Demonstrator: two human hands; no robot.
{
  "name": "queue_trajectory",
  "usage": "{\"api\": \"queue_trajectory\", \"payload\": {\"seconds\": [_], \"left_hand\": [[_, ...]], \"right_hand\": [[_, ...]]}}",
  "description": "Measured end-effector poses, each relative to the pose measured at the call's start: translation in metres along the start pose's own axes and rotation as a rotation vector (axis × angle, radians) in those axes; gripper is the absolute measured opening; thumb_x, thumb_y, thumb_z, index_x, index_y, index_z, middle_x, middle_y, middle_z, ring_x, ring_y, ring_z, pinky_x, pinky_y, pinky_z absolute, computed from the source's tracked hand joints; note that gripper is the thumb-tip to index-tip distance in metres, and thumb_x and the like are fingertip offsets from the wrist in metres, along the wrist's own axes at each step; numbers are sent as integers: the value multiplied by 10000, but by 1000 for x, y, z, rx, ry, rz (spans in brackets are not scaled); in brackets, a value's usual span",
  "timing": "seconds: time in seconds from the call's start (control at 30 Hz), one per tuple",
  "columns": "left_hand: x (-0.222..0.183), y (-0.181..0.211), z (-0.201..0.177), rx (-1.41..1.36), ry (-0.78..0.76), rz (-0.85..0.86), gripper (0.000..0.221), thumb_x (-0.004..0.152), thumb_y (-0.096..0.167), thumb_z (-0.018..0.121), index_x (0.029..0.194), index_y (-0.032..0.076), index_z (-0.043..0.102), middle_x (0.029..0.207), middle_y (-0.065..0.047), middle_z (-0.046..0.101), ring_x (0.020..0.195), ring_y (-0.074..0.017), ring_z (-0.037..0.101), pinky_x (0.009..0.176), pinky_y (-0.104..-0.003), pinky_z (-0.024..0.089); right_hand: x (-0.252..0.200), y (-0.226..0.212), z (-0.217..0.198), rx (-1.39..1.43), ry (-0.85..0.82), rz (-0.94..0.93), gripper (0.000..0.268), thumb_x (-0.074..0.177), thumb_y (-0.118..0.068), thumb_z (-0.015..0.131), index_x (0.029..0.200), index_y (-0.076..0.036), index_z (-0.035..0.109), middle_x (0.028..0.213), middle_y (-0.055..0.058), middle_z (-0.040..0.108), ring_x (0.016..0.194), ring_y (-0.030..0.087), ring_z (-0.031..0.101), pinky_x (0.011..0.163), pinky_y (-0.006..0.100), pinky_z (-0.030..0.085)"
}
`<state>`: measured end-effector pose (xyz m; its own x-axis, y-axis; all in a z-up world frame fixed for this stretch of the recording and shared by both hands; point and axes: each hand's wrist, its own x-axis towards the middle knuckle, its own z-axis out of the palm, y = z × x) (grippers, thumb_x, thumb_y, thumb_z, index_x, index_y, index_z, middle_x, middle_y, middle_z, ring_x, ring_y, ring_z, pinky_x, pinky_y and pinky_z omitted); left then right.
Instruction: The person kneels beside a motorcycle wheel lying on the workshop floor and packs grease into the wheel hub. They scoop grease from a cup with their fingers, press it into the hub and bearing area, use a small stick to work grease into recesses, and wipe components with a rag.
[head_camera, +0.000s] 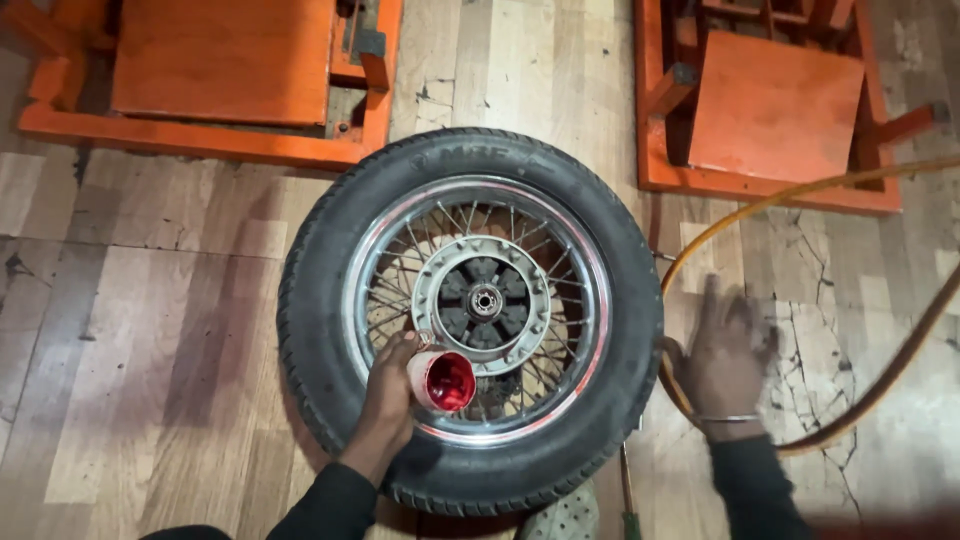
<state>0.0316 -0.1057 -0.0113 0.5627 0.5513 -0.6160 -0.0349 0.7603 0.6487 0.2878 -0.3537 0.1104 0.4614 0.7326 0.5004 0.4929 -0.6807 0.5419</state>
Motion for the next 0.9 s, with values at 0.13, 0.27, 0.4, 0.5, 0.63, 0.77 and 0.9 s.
{"api": "queue_trajectory", "payload": {"seconds": [0.13, 0.27, 0.4, 0.5, 0.63, 0.77, 0.9], "left_hand": [[-1, 3, 14, 62, 19, -49, 258, 995, 255, 496, 1116, 75, 636, 947, -49, 700, 838, -184, 677, 758, -360, 536], [6, -8, 8, 16, -16, 18, 253, 1021, 234, 525, 1135, 37, 634, 1000, -50, 682, 907, -162, 667, 839, -331, 526], [-1, 2, 11, 24, -1, 22, 240, 996, 235, 517, 1112, 63, 638, 1009, -36, 693, 919, -150, 664, 846, -319, 527], [11, -11, -13, 86, 25, 64, 236, 1061, 262, 551, 1077, 30, 593, 967, -54, 626, 882, -176, 629, 800, -354, 522], [2, 2, -3, 72, 10, 91, 234, 1034, 257, 535, 1083, 48, 629, 986, -65, 666, 888, -159, 648, 806, -322, 523], [-17, 28, 23, 65, 19, 6, 226, 992, 267, 516, 1074, 90, 630, 961, -57, 694, 857, -158, 683, 785, -322, 544], [6, -6, -11, 71, -21, 79, 260, 1056, 274, 546, 1044, 16, 582, 942, -82, 666, 843, -183, 657, 785, -348, 536]], "right_hand": [[-13, -66, 14, 943, -357, 61, 343, 714, -139, 748, 1052, -196, 749, 864, 15, 740, 830, 226, 685, 923, 437, 498], [29, -134, 3, 1233, -252, -67, 275, 846, -144, 747, 1118, -164, 718, 1077, 53, 678, 928, 270, 676, 743, 378, 539], [43, -165, 25, 1075, -242, -319, 176, 840, -226, 730, 1009, -178, 719, 926, 46, 625, 871, 267, 651, 698, 418, 517], [44, -173, 33, 1048, -160, -393, 114, 842, -216, 658, 947, -179, 681, 930, 20, 611, 942, 240, 656, 732, 408, 517], [48, -177, 42, 936, -178, -535, 133, 827, -256, 648, 888, -138, 635, 911, 54, 598, 902, 258, 640, 723, 420, 500], [43, -174, 49, 820, -101, -560, 129, 915, -228, 613, 958, -107, 601, 937, 75, 578, 903, 251, 632, 766, 410, 504], [34, -166, 33, 1047, -483, -176, 226, 949, -273, 567, 1024, -64, 610, 901, 119, 590, 635, 248, 610, 578, 401, 500]]}}
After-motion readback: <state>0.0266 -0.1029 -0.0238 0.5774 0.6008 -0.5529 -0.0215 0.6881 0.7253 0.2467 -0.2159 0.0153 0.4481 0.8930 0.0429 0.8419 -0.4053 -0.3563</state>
